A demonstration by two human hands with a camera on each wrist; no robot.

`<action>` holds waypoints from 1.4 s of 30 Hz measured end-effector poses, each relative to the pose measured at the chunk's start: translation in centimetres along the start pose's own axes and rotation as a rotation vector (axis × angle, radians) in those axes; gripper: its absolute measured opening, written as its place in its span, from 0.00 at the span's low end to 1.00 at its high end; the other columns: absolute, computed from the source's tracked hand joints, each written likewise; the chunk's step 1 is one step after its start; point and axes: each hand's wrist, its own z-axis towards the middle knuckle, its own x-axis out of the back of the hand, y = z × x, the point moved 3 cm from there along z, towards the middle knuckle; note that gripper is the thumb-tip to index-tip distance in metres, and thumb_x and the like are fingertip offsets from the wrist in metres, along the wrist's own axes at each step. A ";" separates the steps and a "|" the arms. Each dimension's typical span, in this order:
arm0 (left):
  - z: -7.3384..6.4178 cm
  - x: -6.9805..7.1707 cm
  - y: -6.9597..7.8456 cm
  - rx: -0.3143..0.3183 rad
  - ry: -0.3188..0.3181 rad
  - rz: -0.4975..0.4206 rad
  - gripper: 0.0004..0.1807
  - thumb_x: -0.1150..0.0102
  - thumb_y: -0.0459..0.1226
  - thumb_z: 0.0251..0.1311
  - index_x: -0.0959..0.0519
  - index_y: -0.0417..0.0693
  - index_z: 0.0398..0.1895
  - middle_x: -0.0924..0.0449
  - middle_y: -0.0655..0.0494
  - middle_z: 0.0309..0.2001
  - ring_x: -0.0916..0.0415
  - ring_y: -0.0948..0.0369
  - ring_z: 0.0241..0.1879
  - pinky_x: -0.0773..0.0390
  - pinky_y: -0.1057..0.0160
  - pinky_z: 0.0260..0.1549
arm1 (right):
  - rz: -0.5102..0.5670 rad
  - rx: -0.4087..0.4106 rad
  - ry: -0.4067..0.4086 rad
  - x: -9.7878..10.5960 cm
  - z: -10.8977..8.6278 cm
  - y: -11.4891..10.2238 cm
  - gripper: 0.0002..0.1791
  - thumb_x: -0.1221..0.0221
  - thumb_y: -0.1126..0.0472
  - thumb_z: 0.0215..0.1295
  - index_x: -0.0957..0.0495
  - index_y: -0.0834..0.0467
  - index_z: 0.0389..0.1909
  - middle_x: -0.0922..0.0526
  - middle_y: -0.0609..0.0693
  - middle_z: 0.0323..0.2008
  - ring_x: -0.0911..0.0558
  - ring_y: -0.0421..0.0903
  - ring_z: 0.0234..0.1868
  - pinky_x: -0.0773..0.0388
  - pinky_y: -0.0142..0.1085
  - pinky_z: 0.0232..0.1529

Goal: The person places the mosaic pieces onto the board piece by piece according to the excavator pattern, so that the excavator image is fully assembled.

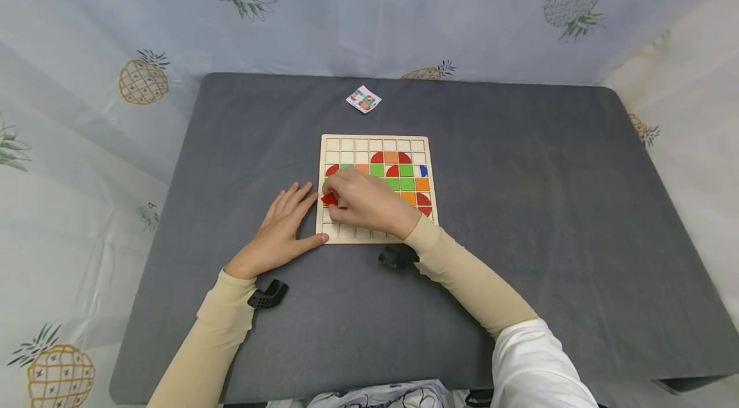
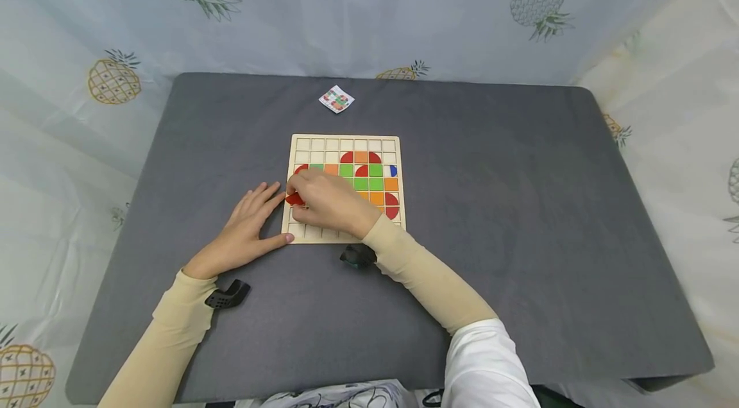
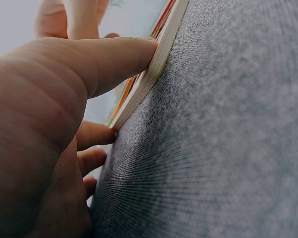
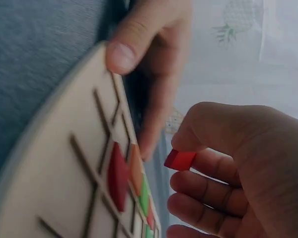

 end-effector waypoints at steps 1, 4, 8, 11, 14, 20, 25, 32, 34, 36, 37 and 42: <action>0.0 0.0 0.0 0.000 0.001 0.000 0.49 0.33 0.54 0.63 0.46 0.48 0.81 0.57 0.47 0.83 0.68 0.46 0.83 0.68 0.40 0.79 | -0.002 -0.005 0.002 -0.2 0.0 -0.1 0.14 0.39 0.58 0.65 0.19 0.55 0.50 0.18 0.45 0.41 0.24 0.41 0.39 0.22 0.30 0.37; 0.0 0.0 -0.1 -0.002 0.004 0.001 0.49 0.34 0.54 0.63 0.46 0.48 0.81 0.57 0.46 0.83 0.68 0.46 0.83 0.68 0.40 0.79 | -0.019 -0.015 0.001 -1.0 0.1 -0.2 0.14 0.39 0.57 0.65 0.19 0.55 0.50 0.19 0.45 0.41 0.24 0.41 0.41 0.22 0.30 0.37; 0.0 0.0 0.0 -0.006 0.003 -0.005 0.49 0.34 0.54 0.63 0.46 0.48 0.81 0.57 0.46 0.83 0.68 0.46 0.83 0.68 0.40 0.79 | -0.034 -0.030 0.003 -1.8 0.2 -0.4 0.13 0.39 0.57 0.65 0.19 0.55 0.49 0.20 0.46 0.41 0.26 0.42 0.43 0.24 0.30 0.38; 0.1 0.0 0.0 -0.005 0.001 -0.006 0.49 0.34 0.53 0.63 0.45 0.47 0.81 0.57 0.46 0.83 0.68 0.45 0.83 0.68 0.40 0.79 | -0.035 -0.050 -0.003 -2.2 0.1 -0.5 0.13 0.39 0.57 0.66 0.18 0.56 0.49 0.20 0.47 0.42 0.27 0.43 0.43 0.25 0.31 0.40; 0.1 0.1 0.1 0.000 -0.002 -0.003 0.49 0.33 0.53 0.63 0.45 0.46 0.80 0.56 0.45 0.83 0.68 0.45 0.83 0.68 0.40 0.79 | -0.028 -0.074 -0.021 -2.4 0.0 -0.6 0.13 0.38 0.58 0.66 0.17 0.56 0.50 0.19 0.48 0.42 0.27 0.44 0.42 0.24 0.33 0.41; 0.1 0.1 0.1 0.008 -0.004 0.001 0.49 0.33 0.52 0.62 0.44 0.45 0.80 0.56 0.45 0.83 0.68 0.45 0.83 0.68 0.40 0.79 | -0.031 -0.087 -0.035 -2.5 0.0 -1.0 0.13 0.38 0.57 0.69 0.17 0.57 0.50 0.18 0.50 0.43 0.24 0.46 0.45 0.22 0.36 0.47; 0.1 0.1 0.1 0.006 0.001 0.004 0.49 0.33 0.52 0.62 0.45 0.45 0.80 0.56 0.45 0.83 0.68 0.45 0.83 0.68 0.41 0.79 | -0.062 -0.097 -0.013 -2.4 -0.1 -1.0 0.11 0.38 0.53 0.70 0.16 0.55 0.45 0.19 0.48 0.38 0.26 0.44 0.41 0.24 0.34 0.42; 0.1 0.0 0.1 -0.002 0.008 -0.001 0.49 0.33 0.52 0.62 0.45 0.46 0.80 0.56 0.45 0.82 0.68 0.45 0.83 0.68 0.41 0.79 | -0.087 -0.116 0.026 -2.5 -0.1 -0.9 0.10 0.37 0.50 0.70 0.16 0.53 0.36 0.20 0.46 0.34 0.28 0.43 0.35 0.26 0.33 0.38; 0.1 0.1 0.1 -0.002 0.009 -0.003 0.49 0.33 0.52 0.62 0.45 0.46 0.80 0.56 0.45 0.82 0.68 0.45 0.83 0.68 0.41 0.79 | -0.088 -0.120 0.031 -2.6 -0.1 -0.9 0.10 0.37 0.50 0.70 0.16 0.53 0.36 0.19 0.46 0.34 0.28 0.43 0.35 0.26 0.33 0.38; 0.1 0.0 0.1 -0.002 0.009 -0.004 0.49 0.33 0.52 0.62 0.45 0.46 0.80 0.56 0.45 0.82 0.68 0.45 0.83 0.68 0.41 0.79 | -0.085 -0.120 0.035 -2.6 -0.1 -0.9 0.10 0.37 0.51 0.71 0.16 0.53 0.37 0.19 0.46 0.34 0.28 0.43 0.35 0.26 0.33 0.38; 0.1 0.0 0.1 -0.002 0.009 -0.004 0.49 0.33 0.52 0.62 0.45 0.46 0.80 0.56 0.45 0.82 0.68 0.46 0.83 0.68 0.41 0.79 | -0.083 -0.119 0.038 -2.7 -0.1 -0.9 0.09 0.37 0.51 0.71 0.16 0.53 0.38 0.19 0.45 0.35 0.28 0.43 0.35 0.27 0.33 0.38; 0.1 0.0 0.1 -0.005 0.010 -0.002 0.49 0.33 0.52 0.62 0.45 0.46 0.81 0.56 0.45 0.82 0.68 0.45 0.83 0.68 0.41 0.79 | -0.084 -0.108 0.047 -2.7 -0.1 -0.8 0.08 0.38 0.52 0.71 0.17 0.53 0.40 0.19 0.46 0.36 0.27 0.44 0.36 0.25 0.34 0.40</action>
